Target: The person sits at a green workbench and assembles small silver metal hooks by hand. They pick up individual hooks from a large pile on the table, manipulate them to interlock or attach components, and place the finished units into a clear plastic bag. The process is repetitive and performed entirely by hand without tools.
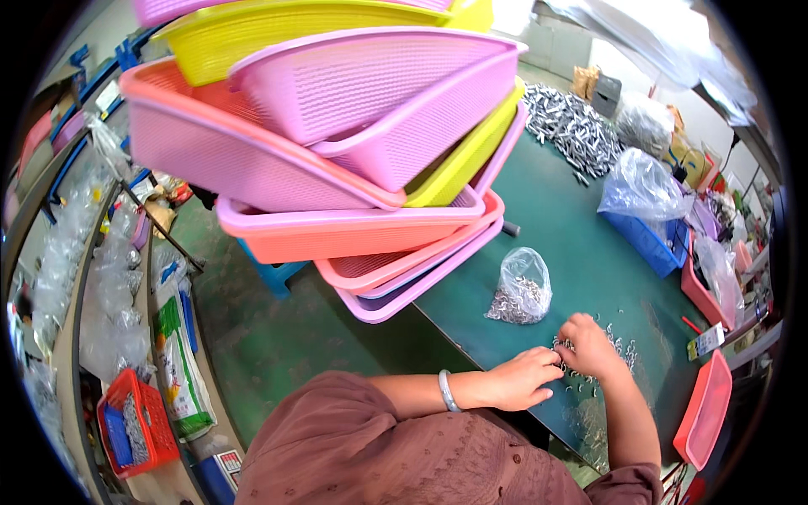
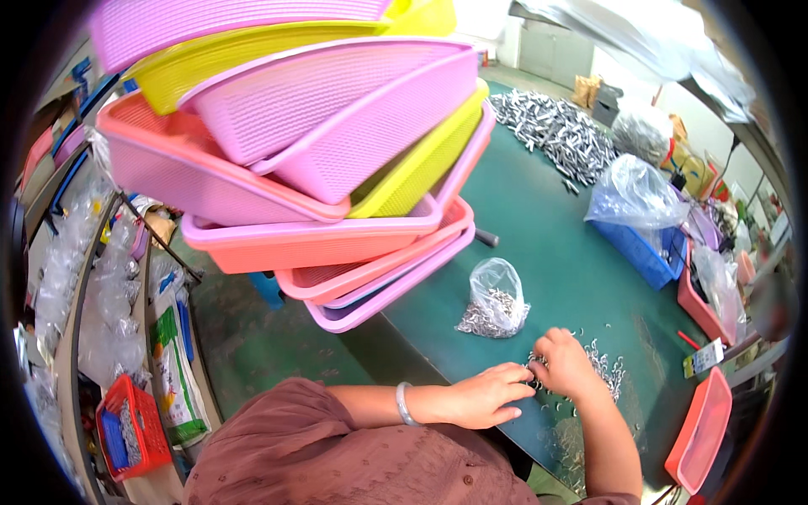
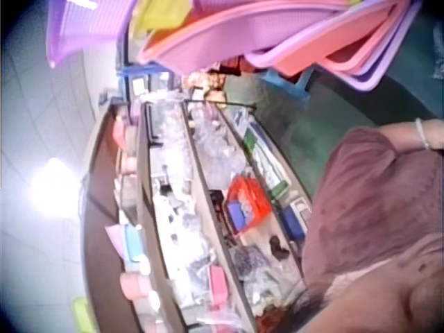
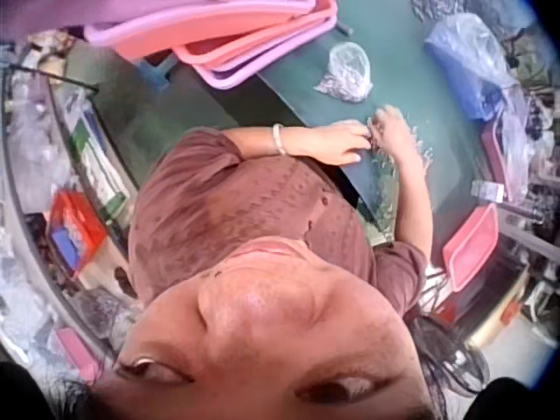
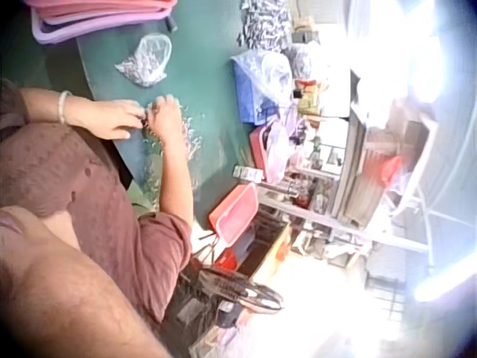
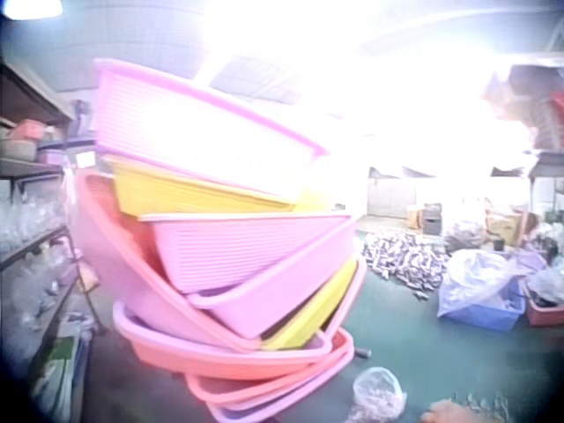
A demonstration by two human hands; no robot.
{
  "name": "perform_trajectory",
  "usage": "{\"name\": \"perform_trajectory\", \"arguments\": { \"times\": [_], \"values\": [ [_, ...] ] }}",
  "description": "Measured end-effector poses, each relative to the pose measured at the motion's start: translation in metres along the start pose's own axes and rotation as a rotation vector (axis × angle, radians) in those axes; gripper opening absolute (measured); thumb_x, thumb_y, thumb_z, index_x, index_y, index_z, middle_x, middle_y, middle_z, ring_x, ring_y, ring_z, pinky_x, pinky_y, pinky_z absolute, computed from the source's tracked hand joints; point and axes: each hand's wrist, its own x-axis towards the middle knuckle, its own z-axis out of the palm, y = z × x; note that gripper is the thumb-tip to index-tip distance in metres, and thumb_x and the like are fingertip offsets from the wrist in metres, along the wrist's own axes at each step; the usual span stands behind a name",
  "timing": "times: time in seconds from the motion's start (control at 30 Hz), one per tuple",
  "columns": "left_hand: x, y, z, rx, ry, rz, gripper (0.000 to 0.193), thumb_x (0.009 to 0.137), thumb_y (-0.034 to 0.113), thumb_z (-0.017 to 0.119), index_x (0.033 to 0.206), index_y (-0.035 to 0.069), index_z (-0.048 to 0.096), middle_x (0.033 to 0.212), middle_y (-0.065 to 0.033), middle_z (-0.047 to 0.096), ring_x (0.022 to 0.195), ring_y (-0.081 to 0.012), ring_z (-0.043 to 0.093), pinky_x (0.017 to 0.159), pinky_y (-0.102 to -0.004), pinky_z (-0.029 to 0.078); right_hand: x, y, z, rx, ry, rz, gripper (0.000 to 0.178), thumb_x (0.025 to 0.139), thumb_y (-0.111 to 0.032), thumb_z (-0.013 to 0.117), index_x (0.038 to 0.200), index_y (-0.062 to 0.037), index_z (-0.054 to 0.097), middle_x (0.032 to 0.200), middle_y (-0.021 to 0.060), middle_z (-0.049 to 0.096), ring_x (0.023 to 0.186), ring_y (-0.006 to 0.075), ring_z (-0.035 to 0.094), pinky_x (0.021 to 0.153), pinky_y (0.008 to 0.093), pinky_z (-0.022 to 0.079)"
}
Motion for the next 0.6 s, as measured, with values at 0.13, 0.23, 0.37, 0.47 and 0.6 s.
{"name": "perform_trajectory", "arguments": {
  "times": [0.13, 0.23, 0.37, 0.47, 0.6],
  "values": [
    [-0.007, -0.001, 0.006, 0.032, -0.004, -0.016, 0.036, 0.080, 0.013, 0.063, 0.112, -0.002, 0.056, 0.122, -0.0206, 0.047, 0.118, -0.0366, 0.042, 0.100, -0.0424, 0.036, -0.021, -0.002, -0.003, -0.010, -0.018, 0.039, 0.019, 0.065, -0.008, 0.070, 0.081, -0.0043, 0.060, 0.087, 0.0131, 0.055, 0.088, 0.0337, 0.052, 0.078, 0.0409, 0.044],
    [-0.007, 0.006, 0.008, 0.037, -0.060, -0.052, 0.037, 0.080, 0.014, 0.063, 0.112, -0.002, 0.056, 0.123, -0.0208, 0.047, 0.119, -0.0365, 0.041, 0.101, -0.0423, 0.035, -0.037, -0.004, -0.007, -0.124, 0.181, 0.198, 0.022, 0.067, -0.008, 0.070, 0.087, -0.0043, 0.061, 0.092, 0.0142, 0.055, 0.092, 0.0342, 0.051, 0.081, 0.0416, 0.043],
    [-0.007, 0.009, 0.014, 0.096, -0.121, -0.078, 0.038, 0.080, 0.015, 0.063, 0.112, -0.002, 0.056, 0.122, -0.0206, 0.046, 0.119, -0.0360, 0.041, 0.100, -0.0431, 0.034, -0.051, 0.002, 0.004, -0.127, 0.136, 0.229, 0.023, 0.068, -0.007, 0.069, 0.090, -0.0040, 0.062, 0.096, 0.0153, 0.055, 0.093, 0.0346, 0.051, 0.082, 0.0425, 0.043],
    [-0.001, 0.008, 0.017, 0.137, -0.131, -0.103, 0.039, 0.079, 0.016, 0.063, 0.113, -0.001, 0.055, 0.121, -0.0197, 0.047, 0.118, -0.0355, 0.041, 0.099, -0.0436, 0.034, -0.061, -0.006, 0.003, -0.095, 0.133, 0.198, 0.023, 0.068, -0.005, 0.068, 0.090, -0.0041, 0.062, 0.098, 0.0153, 0.055, 0.094, 0.0349, 0.050, 0.083, 0.0425, 0.043],
    [0.012, 0.006, 0.022, 0.278, -0.104, -0.050, 0.036, 0.078, 0.016, 0.063, 0.109, 0.000, 0.056, 0.115, -0.0175, 0.048, 0.112, -0.0342, 0.044, 0.095, -0.0438, 0.035, -0.074, -0.017, 0.001, -0.077, 0.242, 0.247, 0.024, 0.067, -0.004, 0.067, 0.091, -0.0045, 0.062, 0.098, 0.0152, 0.055, 0.096, 0.0356, 0.050, 0.083, 0.0429, 0.043]
  ]
}}
